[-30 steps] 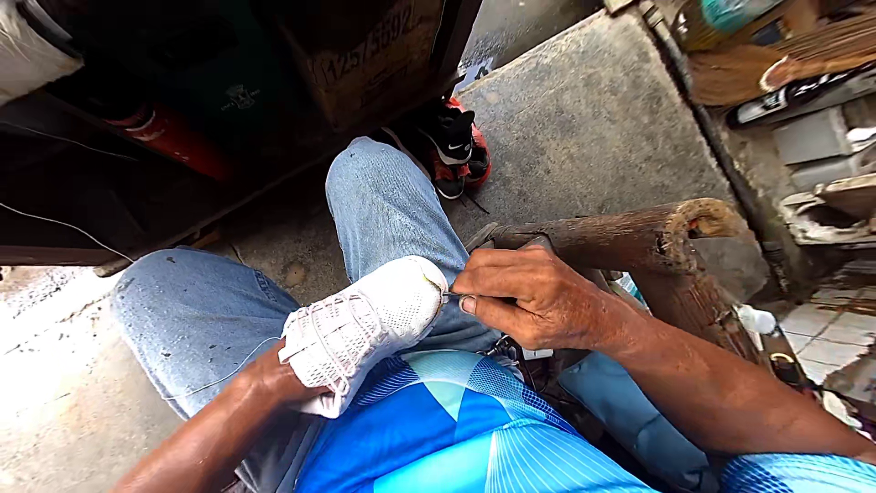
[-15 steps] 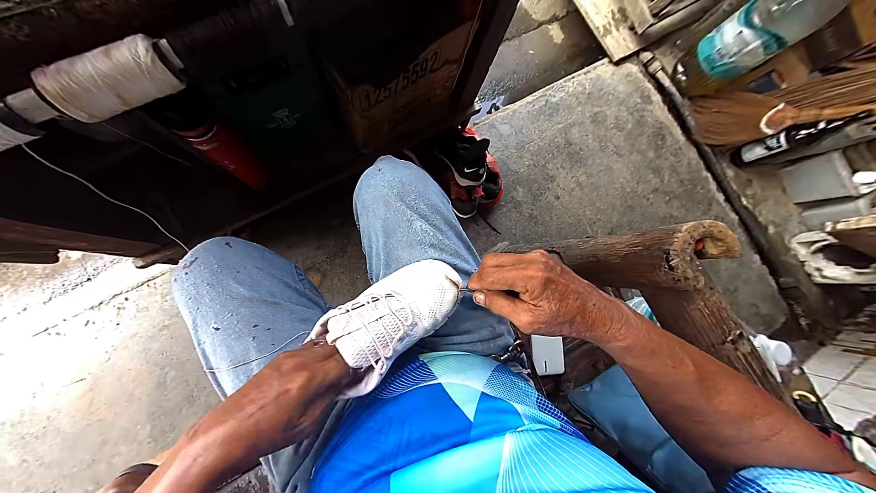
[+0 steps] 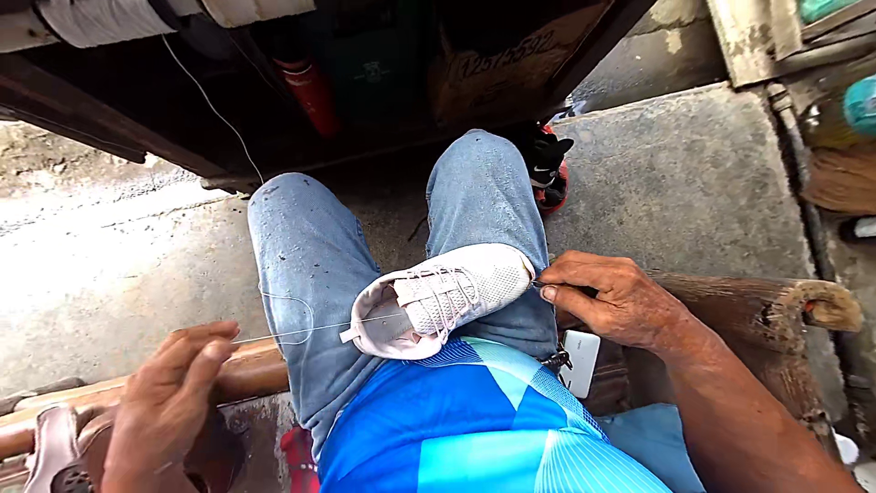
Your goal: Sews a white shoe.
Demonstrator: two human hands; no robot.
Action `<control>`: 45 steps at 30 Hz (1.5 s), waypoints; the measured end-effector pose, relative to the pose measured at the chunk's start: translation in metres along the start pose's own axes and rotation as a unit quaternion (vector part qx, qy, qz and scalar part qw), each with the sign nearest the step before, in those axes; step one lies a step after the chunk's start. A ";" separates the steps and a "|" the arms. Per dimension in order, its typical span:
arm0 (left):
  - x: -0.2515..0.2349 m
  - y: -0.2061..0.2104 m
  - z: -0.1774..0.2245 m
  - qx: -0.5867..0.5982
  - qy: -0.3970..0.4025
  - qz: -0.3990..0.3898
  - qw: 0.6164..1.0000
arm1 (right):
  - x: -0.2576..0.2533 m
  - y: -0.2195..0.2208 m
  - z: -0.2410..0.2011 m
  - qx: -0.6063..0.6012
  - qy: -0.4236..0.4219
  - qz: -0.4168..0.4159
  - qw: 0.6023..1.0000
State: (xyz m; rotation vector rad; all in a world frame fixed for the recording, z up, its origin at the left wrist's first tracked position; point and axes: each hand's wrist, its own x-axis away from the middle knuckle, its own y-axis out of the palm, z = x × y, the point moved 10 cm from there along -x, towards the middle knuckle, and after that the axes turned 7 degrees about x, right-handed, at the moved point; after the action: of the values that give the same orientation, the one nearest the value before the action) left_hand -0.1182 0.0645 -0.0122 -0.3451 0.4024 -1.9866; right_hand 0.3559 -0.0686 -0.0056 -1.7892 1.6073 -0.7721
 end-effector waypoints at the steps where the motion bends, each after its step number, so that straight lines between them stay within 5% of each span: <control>1: 0.002 0.001 -0.002 -0.095 -0.020 0.014 0.995 | 0.000 0.001 0.001 0.003 0.001 -0.003 1.000; 5: -0.017 0.047 0.045 -0.152 0.030 0.018 0.988 | 0.003 0.000 0.003 0.009 0.023 -0.016 1.000; 11: -0.042 0.142 0.075 -0.092 0.115 -0.150 0.978 | 0.005 -0.029 -0.026 0.050 0.014 0.061 0.997; 19: -0.033 0.094 0.062 -0.060 0.100 -0.138 0.984 | -0.040 0.005 -0.119 0.010 -0.132 0.066 0.989; 25: -0.014 0.077 0.066 0.159 0.076 -0.182 0.967 | -0.074 0.063 -0.169 0.107 -0.215 0.036 0.970; 28: -0.008 0.080 0.074 0.352 0.069 -0.203 0.911 | -0.080 0.068 -0.166 0.130 -0.206 0.023 0.970; 31: -0.006 0.096 0.091 0.548 0.060 -0.225 0.803 | -0.080 0.064 -0.157 0.101 -0.180 0.000 0.978; 34: -0.011 0.107 0.094 0.639 0.057 -0.230 0.732 | -0.079 0.062 -0.147 0.066 -0.158 -0.034 0.985; 37: -0.021 0.111 0.081 0.632 0.029 -0.195 0.749 | -0.076 0.058 -0.138 0.039 -0.143 -0.058 0.987; 39: -0.025 0.114 0.073 0.574 0.015 -0.173 0.801 | -0.074 0.055 -0.133 0.025 -0.133 -0.049 0.990; 42: -0.030 0.122 0.076 0.303 0.064 -0.145 0.940 | -0.071 0.048 -0.133 0.004 -0.148 0.003 0.989; 45: -0.023 0.162 0.102 -0.007 0.169 -0.180 0.969 | -0.066 0.043 -0.140 -0.022 -0.174 0.043 0.984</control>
State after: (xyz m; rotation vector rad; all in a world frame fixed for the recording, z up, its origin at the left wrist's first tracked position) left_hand 0.0643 0.0060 0.0090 -0.0875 0.6019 -2.4100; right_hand 0.2159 -0.0142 0.0504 -1.7584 1.4641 -0.3602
